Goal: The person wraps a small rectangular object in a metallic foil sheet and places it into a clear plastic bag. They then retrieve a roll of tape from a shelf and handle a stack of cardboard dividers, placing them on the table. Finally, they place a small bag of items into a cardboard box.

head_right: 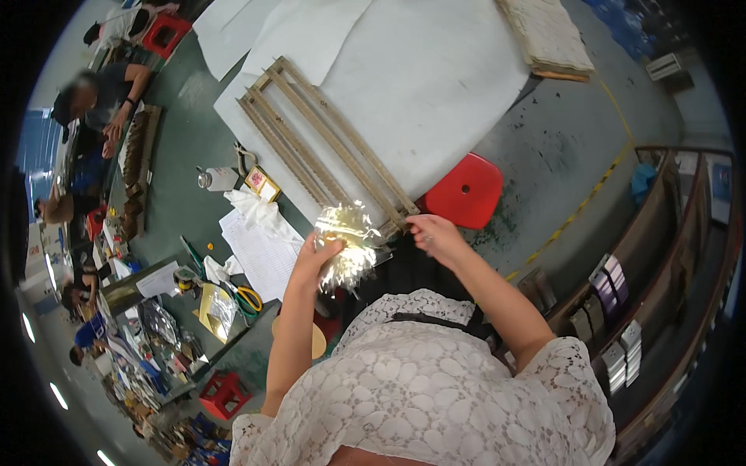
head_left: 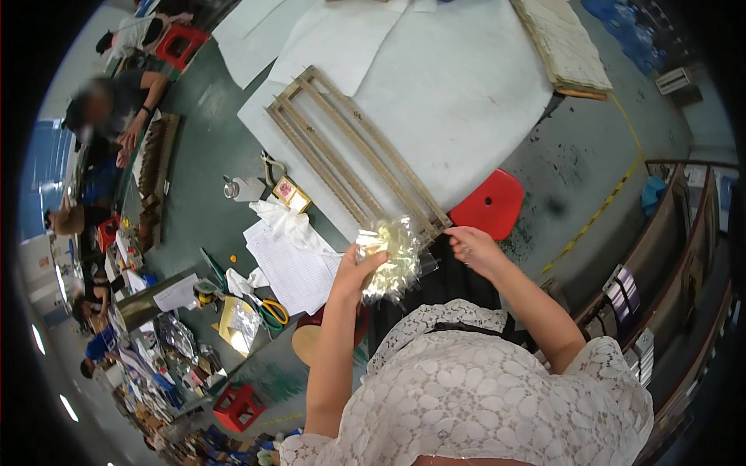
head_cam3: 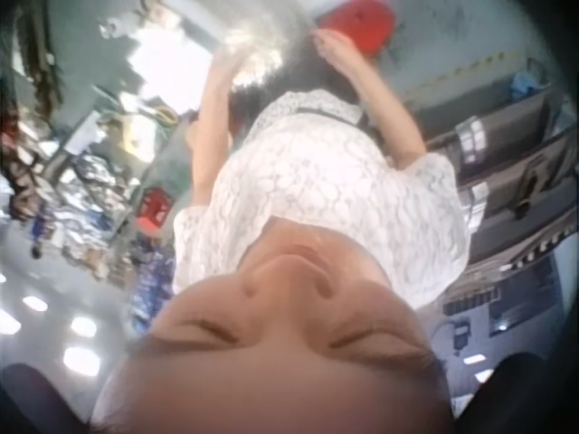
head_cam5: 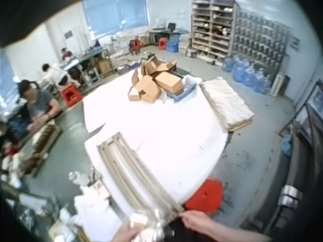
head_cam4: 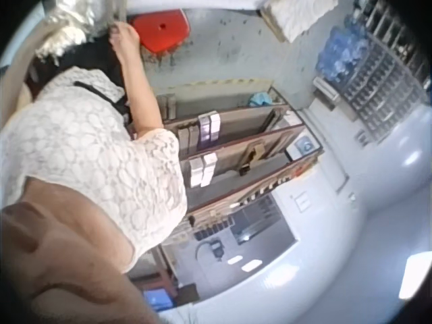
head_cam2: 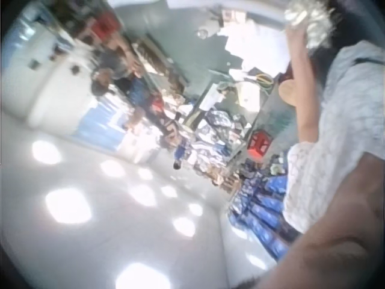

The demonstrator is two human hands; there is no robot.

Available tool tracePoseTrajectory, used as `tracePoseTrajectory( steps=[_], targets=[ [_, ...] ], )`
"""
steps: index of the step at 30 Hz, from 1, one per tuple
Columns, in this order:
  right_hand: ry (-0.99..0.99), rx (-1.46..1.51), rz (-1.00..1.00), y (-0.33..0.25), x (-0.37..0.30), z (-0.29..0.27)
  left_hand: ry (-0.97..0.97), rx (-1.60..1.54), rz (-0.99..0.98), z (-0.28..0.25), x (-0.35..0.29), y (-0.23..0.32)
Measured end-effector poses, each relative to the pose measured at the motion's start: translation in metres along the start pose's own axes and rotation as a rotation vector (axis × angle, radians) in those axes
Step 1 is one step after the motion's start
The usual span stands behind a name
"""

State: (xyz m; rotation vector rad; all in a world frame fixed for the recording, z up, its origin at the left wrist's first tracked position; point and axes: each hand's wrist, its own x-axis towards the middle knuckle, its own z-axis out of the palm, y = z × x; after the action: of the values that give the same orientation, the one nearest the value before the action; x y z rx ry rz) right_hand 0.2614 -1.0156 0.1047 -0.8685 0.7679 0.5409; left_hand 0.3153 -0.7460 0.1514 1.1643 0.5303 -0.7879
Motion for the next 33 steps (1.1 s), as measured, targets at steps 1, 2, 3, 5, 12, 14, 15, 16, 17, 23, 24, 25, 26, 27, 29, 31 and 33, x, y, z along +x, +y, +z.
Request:
tracePoseTrajectory(
  steps=[1, 2, 3, 5, 12, 14, 15, 16, 17, 23, 24, 25, 26, 27, 29, 31, 33],
  targets=[
    [-0.029, 0.066, -0.015, 0.009, -0.003, 0.016, -0.028, -0.074, 0.009, 0.001, -0.010, -0.004],
    [-0.039, 0.084, -0.070, 0.018, -0.010, 0.034, -0.040, -0.128, -0.015, 0.009, -0.021, -0.006],
    [-0.075, 0.154, -0.098, 0.030, -0.013, 0.051, -0.002, -0.139, -0.021, 0.011, -0.029, -0.015],
    [-0.232, 0.306, -0.240, 0.046, -0.032, 0.080, -0.041, -0.193, -0.003, 0.017, -0.041, -0.031],
    [-0.390, 0.592, -0.528, 0.094, -0.076, 0.112, -0.269, -0.203, 0.035, 0.031, -0.089, -0.062],
    [-0.278, 0.543, -0.573, 0.109, -0.089, 0.102, -0.351, -0.184, 0.041, 0.044, -0.105, -0.067],
    [-0.229, 0.524, -0.580, 0.110, -0.094, 0.097, -0.384, -0.167, 0.011, 0.049, -0.111, -0.070],
    [-0.181, 0.451, -0.569, 0.099, -0.119, 0.105, -0.391, -0.161, -0.003, 0.048, -0.117, -0.072],
    [-0.122, 0.221, -0.629, 0.091, -0.137, 0.101, -0.398, -0.158, -0.016, 0.050, -0.122, -0.072],
    [0.271, -0.373, -1.113, 0.134, -0.128, 0.033, -0.457, 0.011, -0.133, 0.097, -0.146, -0.094],
    [0.125, -0.108, -1.075, 0.133, -0.135, 0.030, -0.452, 0.021, -0.139, 0.104, -0.152, -0.097],
    [-0.022, 0.154, -1.023, 0.132, -0.143, 0.025, -0.447, 0.031, -0.146, 0.111, -0.156, -0.101],
    [-0.050, 0.269, -0.953, 0.131, -0.152, 0.017, -0.449, 0.053, -0.167, 0.117, -0.155, -0.107],
    [-0.084, 0.383, -0.880, 0.129, -0.165, 0.012, -0.466, 0.061, -0.178, 0.128, -0.159, -0.110],
    [-0.050, 0.542, -0.751, 0.126, -0.195, 0.000, -0.497, 0.088, -0.212, 0.153, -0.167, -0.119],
    [0.067, 0.610, -0.646, 0.117, -0.227, -0.021, -0.529, 0.099, -0.200, 0.177, -0.160, -0.137],
    [0.034, 0.735, -0.629, 0.109, -0.245, -0.053, -0.566, 0.108, -0.173, 0.209, -0.157, -0.155]
  ],
)
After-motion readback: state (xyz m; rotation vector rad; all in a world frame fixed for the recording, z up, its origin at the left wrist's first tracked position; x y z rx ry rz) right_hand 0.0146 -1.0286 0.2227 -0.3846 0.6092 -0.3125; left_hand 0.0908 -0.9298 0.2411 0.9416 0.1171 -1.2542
